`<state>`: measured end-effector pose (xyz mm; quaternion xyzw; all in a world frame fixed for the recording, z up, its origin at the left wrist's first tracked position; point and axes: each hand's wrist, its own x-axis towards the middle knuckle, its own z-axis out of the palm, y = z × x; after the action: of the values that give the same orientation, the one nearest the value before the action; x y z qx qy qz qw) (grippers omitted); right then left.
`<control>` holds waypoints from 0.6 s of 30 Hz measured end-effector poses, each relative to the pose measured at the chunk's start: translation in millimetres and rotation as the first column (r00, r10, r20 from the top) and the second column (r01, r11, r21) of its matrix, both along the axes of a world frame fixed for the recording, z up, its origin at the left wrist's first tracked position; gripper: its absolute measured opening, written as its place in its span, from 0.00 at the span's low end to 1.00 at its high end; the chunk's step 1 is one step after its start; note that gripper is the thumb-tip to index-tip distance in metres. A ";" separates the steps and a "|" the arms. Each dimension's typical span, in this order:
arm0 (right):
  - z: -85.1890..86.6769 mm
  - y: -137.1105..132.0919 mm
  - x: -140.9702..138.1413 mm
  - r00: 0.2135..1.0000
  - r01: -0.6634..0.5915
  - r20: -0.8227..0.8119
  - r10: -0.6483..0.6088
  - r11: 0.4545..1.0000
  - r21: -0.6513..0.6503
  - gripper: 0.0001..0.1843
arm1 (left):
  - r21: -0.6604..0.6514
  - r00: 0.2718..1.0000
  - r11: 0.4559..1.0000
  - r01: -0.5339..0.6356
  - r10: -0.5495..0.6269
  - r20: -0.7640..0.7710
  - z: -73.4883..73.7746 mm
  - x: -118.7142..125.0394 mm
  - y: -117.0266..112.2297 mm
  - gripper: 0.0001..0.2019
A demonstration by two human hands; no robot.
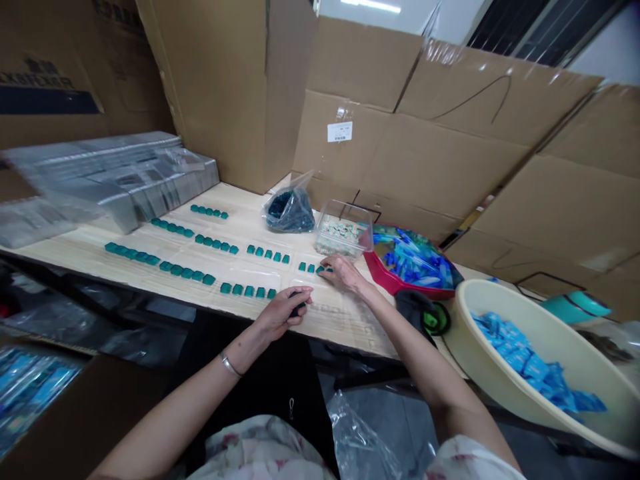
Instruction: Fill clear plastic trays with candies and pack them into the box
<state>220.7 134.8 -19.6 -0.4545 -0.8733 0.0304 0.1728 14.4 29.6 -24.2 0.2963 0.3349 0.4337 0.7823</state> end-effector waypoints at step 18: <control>9.6 -10.8 -5.9 0.985 -0.014 -0.171 0.006 0.999 -0.044 0.15 | -0.099 0.982 0.995 0.010 0.009 0.189 9.0 -6.0 3.0 0.13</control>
<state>214.8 124.0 -10.0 -0.4495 -0.8567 0.0897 0.2365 8.5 32.5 -15.2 0.2143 0.2803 0.4426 0.8244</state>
